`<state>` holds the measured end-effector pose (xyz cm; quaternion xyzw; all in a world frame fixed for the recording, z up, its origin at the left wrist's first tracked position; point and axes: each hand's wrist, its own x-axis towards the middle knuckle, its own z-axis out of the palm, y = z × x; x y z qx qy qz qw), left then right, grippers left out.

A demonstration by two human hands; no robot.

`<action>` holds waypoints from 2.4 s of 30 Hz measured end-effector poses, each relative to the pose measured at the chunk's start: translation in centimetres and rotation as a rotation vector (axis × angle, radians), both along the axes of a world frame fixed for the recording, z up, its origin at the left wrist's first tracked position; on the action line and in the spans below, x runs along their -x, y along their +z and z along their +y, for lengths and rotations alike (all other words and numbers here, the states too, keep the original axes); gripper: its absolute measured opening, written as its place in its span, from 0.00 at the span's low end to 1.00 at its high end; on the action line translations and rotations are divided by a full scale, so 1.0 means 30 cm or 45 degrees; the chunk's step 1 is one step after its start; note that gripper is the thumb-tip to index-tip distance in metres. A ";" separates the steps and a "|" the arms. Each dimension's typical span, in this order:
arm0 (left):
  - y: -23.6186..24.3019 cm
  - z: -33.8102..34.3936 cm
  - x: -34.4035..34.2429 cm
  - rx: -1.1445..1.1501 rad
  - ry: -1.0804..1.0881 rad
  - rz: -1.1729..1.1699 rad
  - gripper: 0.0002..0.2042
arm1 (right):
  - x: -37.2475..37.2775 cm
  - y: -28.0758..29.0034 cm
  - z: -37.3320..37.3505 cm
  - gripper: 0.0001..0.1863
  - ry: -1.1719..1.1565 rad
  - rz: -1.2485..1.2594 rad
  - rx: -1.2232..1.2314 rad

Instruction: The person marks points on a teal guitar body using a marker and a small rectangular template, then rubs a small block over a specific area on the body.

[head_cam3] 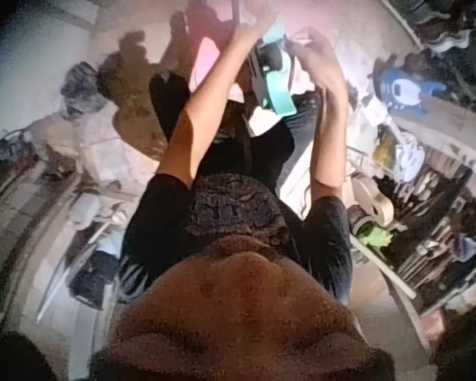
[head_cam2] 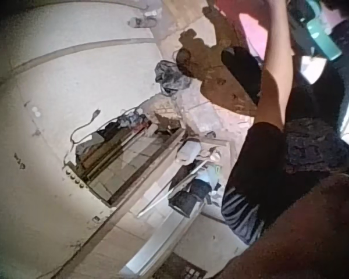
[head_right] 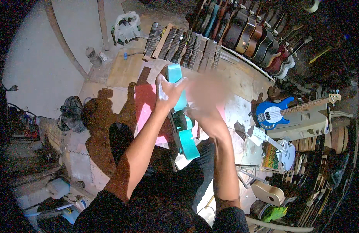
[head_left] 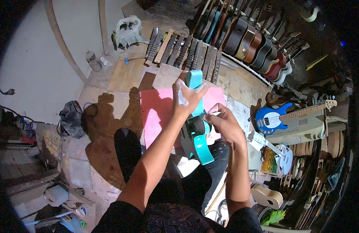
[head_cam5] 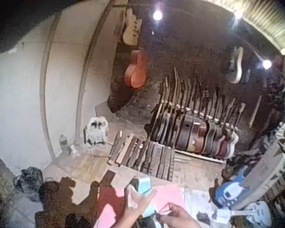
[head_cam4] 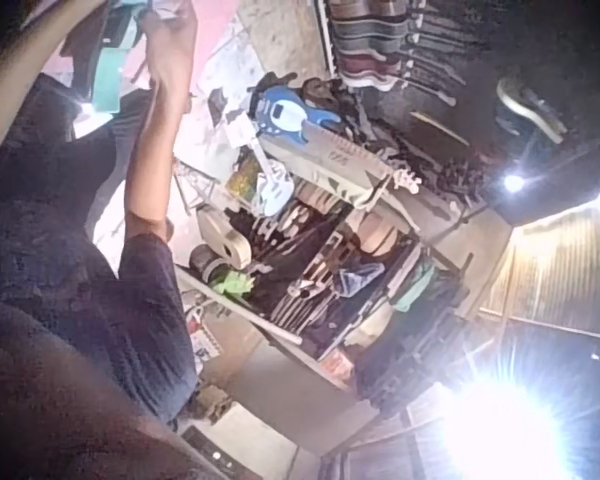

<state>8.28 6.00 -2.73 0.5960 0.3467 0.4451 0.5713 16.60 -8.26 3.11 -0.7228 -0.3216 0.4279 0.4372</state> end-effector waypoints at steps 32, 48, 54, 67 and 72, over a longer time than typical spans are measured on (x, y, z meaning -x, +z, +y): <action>0.043 -0.016 -0.004 -0.030 0.057 0.037 0.22 | 0.004 -0.053 -0.005 0.07 -0.157 -0.036 -0.118; 0.026 0.008 0.000 -0.014 0.001 0.113 0.26 | 0.084 -0.088 -0.064 0.09 -0.278 -0.100 -0.420; -0.005 -0.008 -0.041 -0.079 0.102 0.068 0.14 | 0.105 -0.121 -0.096 0.10 -0.370 -0.262 -0.523; 0.009 0.002 -0.024 -0.143 0.130 -0.034 0.11 | 0.104 -0.155 -0.101 0.11 -0.358 -0.374 -0.532; -0.018 -0.006 -0.040 -0.044 0.102 -0.039 0.12 | 0.112 -0.125 -0.097 0.12 -0.384 -0.340 -0.508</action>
